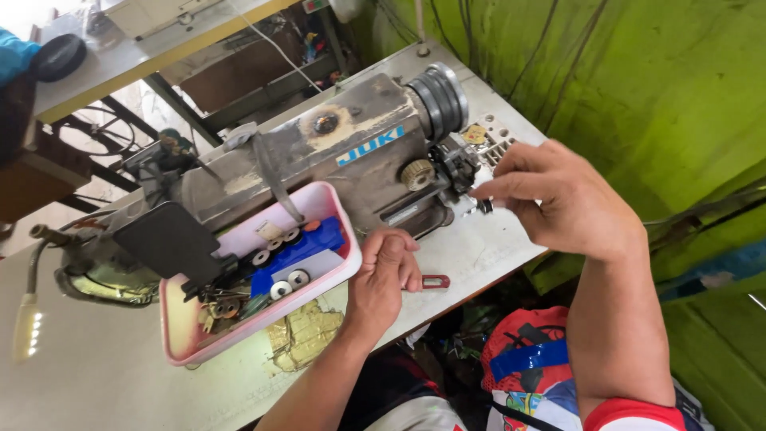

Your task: The person is repairing a JUKI sewing machine. They use a red-handled tool to remove a small metal part from the machine's side, then use pliers to manipulate the part before placing it into a pink plastic container filled with other sewing machine components.

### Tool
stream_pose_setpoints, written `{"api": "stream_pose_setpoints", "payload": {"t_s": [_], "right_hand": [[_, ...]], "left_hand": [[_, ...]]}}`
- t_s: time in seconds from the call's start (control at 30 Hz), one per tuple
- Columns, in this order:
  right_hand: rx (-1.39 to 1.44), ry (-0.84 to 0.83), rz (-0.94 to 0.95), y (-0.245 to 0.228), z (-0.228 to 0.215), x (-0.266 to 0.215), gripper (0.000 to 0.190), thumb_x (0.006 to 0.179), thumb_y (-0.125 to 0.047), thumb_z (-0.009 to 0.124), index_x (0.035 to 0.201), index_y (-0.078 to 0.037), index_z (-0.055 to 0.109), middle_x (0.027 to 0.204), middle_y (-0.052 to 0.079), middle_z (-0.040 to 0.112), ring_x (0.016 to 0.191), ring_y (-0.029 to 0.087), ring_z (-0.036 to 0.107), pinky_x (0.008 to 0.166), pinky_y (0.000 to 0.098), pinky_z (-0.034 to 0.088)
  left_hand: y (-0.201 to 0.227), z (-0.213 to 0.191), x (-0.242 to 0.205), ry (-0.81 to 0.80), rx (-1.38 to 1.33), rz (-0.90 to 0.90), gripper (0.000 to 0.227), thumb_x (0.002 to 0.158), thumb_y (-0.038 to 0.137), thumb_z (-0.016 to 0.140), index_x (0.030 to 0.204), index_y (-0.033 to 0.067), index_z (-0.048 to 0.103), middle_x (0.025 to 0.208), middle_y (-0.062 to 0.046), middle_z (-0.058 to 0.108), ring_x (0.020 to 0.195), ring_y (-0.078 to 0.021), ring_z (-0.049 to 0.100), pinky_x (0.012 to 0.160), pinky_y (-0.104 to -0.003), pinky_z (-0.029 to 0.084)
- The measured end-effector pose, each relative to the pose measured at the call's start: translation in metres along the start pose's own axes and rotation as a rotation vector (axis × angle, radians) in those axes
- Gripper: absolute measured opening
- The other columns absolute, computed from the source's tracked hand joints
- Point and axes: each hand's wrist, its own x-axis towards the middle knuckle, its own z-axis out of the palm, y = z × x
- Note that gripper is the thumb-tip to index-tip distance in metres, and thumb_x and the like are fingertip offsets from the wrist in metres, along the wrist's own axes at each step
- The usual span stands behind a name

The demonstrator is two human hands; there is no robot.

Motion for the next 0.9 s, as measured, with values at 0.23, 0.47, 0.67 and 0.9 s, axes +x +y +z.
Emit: {"api": "stream_pose_setpoints", "payload": {"t_s": [0.23, 0.47, 0.67, 0.9], "right_hand": [[0.363, -0.083, 0.282, 0.009, 0.009, -0.005, 0.035, 0.092, 0.012, 0.061, 0.115, -0.011, 0.075, 0.101, 0.006, 0.063, 0.082, 0.021, 0.061, 0.063, 0.0365, 0.045], [0.313, 0.054, 0.282, 0.025, 0.009, -0.015, 0.047, 0.088, 0.023, 0.05, 0.119, -0.006, 0.071, 0.104, 0.01, 0.058, 0.088, 0.024, 0.059, 0.071, 0.0401, 0.052], [0.217, 0.022, 0.234, 0.035, 0.008, -0.017, 0.045, 0.091, 0.02, 0.052, 0.121, -0.008, 0.071, 0.104, 0.01, 0.058, 0.089, 0.025, 0.056, 0.07, 0.0438, 0.052], [0.186, 0.059, 0.278, 0.03, -0.001, -0.015, 0.044, 0.091, 0.023, 0.051, 0.12, -0.004, 0.071, 0.109, 0.013, 0.059, 0.09, 0.025, 0.06, 0.071, 0.0389, 0.057]], "left_hand": [[0.001, -0.02, -0.012, 0.099, 0.119, 0.042, 0.038, 0.103, 0.039, 0.048, 0.094, 0.003, 0.057, 0.06, -0.005, 0.045, 0.048, -0.0152, 0.05, 0.049, -0.031, 0.049], [-0.04, -0.075, -0.059, 0.13, 0.231, -0.032, 0.027, 0.106, 0.018, 0.048, 0.088, 0.0078, 0.066, 0.052, -0.002, 0.05, 0.043, -0.0143, 0.053, 0.04, -0.027, 0.052], [-0.011, -0.12, -0.097, 0.387, 0.662, -0.073, 0.049, 0.106, 0.028, 0.044, 0.064, 0.0125, 0.061, 0.054, -0.002, 0.063, 0.061, -0.018, 0.07, 0.103, -0.052, 0.056], [0.012, -0.167, -0.126, 0.58, 1.031, -0.652, 0.062, 0.106, 0.047, 0.037, 0.065, 0.0115, 0.067, 0.065, -0.009, 0.07, 0.069, -0.0267, 0.069, 0.078, -0.05, 0.055]]}}
